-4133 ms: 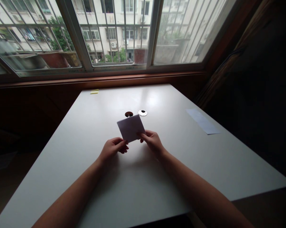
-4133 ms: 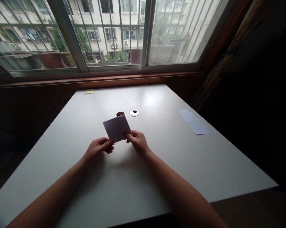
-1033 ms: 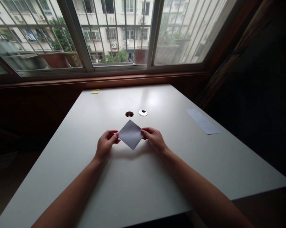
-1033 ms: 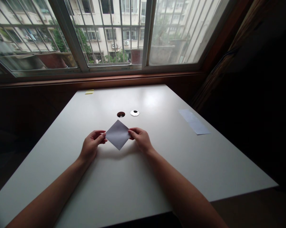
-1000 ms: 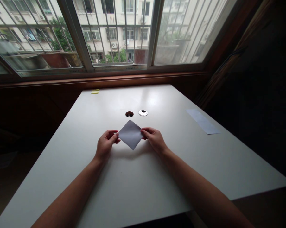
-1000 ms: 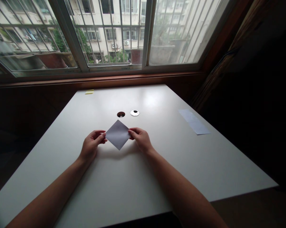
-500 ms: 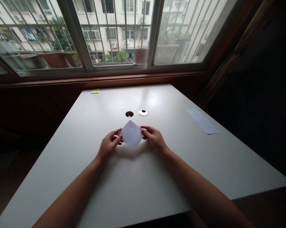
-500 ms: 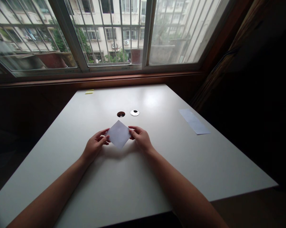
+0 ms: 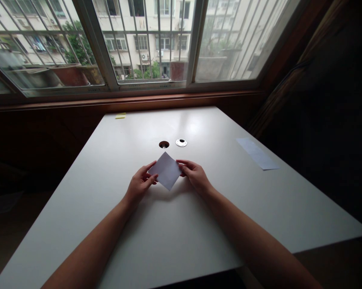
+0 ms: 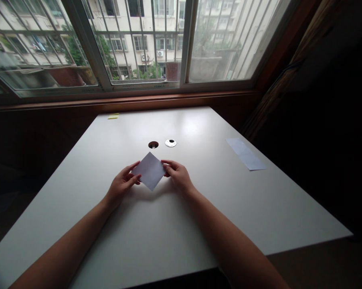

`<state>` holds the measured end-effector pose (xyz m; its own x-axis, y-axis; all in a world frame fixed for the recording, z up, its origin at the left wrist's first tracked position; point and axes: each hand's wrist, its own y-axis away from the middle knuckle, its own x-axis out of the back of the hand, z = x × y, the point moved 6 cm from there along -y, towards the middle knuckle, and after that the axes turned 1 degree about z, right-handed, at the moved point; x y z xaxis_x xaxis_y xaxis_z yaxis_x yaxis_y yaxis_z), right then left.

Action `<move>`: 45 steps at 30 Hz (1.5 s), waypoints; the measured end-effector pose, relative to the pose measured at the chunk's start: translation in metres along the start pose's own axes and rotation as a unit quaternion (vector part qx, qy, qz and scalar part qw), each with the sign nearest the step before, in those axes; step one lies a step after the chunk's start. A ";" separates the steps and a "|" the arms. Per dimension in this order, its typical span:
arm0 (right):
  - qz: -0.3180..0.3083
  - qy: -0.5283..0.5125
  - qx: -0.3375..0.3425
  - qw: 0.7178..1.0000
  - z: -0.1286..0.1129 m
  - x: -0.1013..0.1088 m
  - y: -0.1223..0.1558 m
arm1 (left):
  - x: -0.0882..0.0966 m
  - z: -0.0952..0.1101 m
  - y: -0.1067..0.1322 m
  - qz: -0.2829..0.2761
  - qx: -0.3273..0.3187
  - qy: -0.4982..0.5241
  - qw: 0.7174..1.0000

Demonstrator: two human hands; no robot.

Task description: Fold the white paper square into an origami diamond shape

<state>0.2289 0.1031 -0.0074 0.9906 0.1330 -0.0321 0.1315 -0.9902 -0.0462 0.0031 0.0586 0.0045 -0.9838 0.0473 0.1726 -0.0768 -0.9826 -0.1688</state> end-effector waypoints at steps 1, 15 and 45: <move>-0.001 -0.001 0.000 1.000 0.000 0.000 0.000 | 0.000 0.000 0.000 0.001 -0.001 0.004 1.000; -0.023 -0.013 0.010 1.000 -0.001 -0.003 -0.001 | -0.003 0.004 -0.002 -0.020 -0.013 0.063 0.998; -0.059 0.040 0.116 0.991 -0.020 -0.008 0.006 | 0.002 -0.004 -0.003 0.005 0.029 0.045 0.999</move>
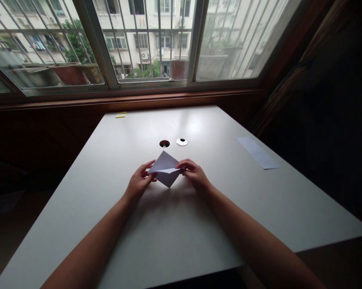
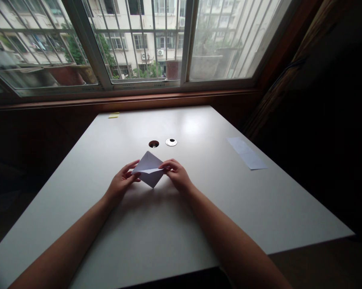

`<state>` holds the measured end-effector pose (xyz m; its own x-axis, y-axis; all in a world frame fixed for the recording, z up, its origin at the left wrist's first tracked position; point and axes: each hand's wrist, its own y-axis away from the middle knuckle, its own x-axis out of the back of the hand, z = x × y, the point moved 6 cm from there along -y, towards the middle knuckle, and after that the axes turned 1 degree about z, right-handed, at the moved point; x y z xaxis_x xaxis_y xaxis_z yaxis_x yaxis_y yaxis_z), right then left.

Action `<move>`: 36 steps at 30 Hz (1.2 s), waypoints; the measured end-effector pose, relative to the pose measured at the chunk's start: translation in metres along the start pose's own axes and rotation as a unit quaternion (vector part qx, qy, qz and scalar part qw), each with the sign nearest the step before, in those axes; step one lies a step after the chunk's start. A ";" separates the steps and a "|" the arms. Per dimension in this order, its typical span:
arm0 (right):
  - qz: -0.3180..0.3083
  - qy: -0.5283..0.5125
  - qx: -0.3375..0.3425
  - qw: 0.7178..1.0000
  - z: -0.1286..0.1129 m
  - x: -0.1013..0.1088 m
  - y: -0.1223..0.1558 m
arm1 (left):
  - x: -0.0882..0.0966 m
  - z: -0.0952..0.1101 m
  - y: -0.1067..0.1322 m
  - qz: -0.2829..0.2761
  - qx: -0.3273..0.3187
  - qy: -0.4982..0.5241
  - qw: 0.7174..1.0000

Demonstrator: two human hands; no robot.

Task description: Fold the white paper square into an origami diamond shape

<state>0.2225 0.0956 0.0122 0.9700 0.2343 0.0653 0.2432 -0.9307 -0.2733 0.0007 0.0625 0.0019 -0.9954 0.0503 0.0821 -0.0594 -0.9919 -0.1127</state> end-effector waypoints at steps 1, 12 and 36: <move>0.000 0.001 -0.001 1.000 -0.001 0.000 0.000 | -0.001 0.001 0.000 -0.003 -0.005 -0.007 1.000; 0.014 0.012 -0.028 0.999 0.009 0.001 -0.001 | -0.005 0.001 0.000 -0.037 -0.008 -0.010 0.999; 0.033 -0.086 -0.118 0.989 0.016 0.000 0.001 | -0.001 0.023 0.008 0.003 -0.147 -0.103 0.984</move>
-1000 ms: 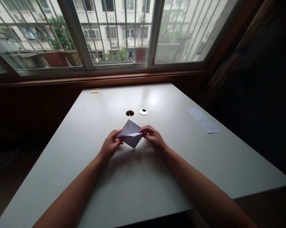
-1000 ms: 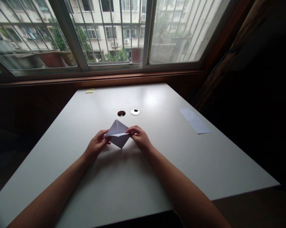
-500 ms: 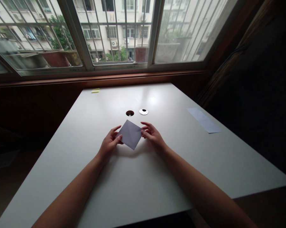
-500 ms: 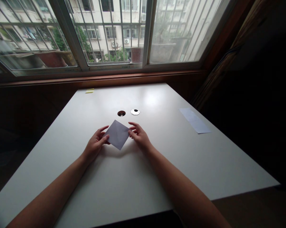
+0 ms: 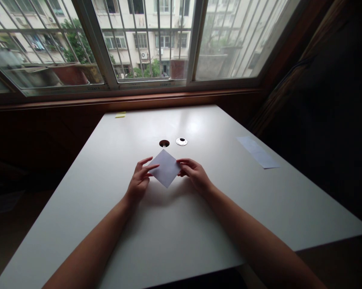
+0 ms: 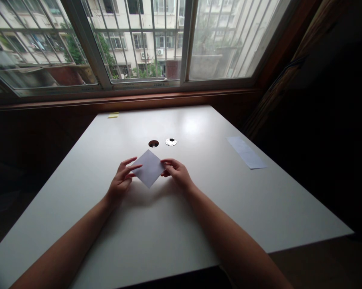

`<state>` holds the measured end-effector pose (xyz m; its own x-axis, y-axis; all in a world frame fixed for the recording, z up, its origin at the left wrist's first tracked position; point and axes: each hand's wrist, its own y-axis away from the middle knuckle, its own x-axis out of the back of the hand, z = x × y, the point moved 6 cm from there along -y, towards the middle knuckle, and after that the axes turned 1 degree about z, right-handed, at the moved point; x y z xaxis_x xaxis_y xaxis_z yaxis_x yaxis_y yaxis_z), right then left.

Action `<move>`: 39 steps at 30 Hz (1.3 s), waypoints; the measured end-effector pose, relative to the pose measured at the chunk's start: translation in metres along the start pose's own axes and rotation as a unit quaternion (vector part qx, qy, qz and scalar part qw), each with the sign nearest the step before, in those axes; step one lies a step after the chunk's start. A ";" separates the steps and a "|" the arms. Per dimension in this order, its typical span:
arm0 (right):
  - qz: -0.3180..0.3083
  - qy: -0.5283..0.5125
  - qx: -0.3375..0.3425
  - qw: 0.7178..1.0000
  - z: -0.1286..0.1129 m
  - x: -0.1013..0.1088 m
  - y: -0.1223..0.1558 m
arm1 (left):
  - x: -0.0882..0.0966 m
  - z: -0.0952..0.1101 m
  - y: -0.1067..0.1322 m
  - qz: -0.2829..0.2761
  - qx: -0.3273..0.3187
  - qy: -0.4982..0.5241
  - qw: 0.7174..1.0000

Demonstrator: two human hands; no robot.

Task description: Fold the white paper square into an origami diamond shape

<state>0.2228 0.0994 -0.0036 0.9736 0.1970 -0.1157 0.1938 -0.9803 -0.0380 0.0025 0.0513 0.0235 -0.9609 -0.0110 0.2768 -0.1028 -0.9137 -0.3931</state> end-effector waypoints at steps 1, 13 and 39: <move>0.004 -0.006 -0.003 1.000 0.001 0.001 -0.001 | -0.001 0.002 0.000 -0.012 -0.017 -0.012 1.000; -0.026 -0.003 0.005 1.000 -0.004 -0.001 0.003 | 0.004 0.014 -0.001 0.029 -0.048 -0.071 0.996; -0.081 0.105 -0.012 0.991 -0.002 -0.010 0.007 | -0.011 -0.021 0.002 -0.071 0.155 0.095 0.981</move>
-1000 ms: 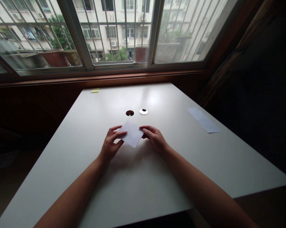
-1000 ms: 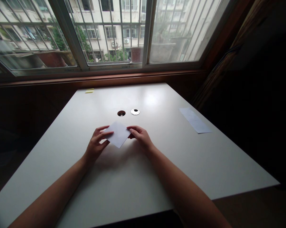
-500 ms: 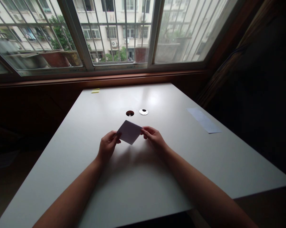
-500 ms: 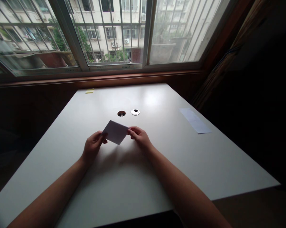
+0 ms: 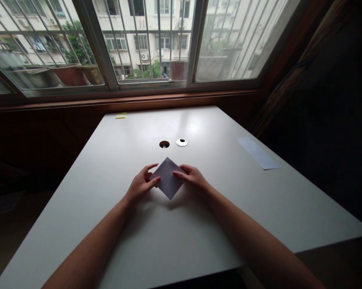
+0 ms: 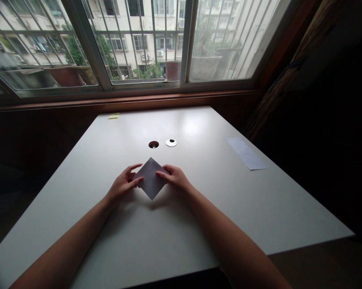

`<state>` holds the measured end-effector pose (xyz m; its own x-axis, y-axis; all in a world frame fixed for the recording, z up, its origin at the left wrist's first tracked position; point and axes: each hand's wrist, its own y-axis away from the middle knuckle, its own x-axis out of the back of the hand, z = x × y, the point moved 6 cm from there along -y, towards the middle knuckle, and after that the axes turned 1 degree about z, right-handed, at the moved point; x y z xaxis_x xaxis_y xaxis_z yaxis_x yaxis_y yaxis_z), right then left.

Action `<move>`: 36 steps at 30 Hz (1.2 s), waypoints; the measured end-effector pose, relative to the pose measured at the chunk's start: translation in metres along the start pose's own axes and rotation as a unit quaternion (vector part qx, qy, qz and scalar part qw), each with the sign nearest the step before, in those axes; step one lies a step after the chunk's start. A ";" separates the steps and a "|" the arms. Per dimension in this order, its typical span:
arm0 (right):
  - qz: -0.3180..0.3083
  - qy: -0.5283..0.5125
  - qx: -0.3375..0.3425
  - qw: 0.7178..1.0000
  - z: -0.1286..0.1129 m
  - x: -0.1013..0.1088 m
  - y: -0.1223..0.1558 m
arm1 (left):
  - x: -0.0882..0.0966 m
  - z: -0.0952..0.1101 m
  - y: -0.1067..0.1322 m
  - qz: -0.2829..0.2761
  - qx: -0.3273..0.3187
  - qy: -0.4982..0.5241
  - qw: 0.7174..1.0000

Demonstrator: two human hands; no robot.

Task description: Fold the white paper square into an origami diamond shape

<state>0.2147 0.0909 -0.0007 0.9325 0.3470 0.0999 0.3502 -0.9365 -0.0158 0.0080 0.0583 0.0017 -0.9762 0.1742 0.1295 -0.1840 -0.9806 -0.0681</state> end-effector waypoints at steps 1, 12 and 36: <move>-0.008 0.019 -0.003 1.000 0.000 -0.001 0.000 | -0.001 0.000 0.000 -0.011 0.003 -0.003 1.000; -0.085 0.069 -0.031 0.993 -0.001 -0.013 0.004 | -0.003 0.000 0.003 -0.011 -0.004 -0.066 0.998; -0.017 -0.062 -0.055 0.996 0.004 -0.011 0.002 | -0.002 -0.010 0.003 0.064 0.096 0.153 0.981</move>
<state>0.2057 0.0856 -0.0059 0.9265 0.3756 -0.0246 0.3762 -0.9216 0.0954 0.0078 0.0560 -0.0085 -0.9840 0.0384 -0.1738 -0.0611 -0.9900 0.1271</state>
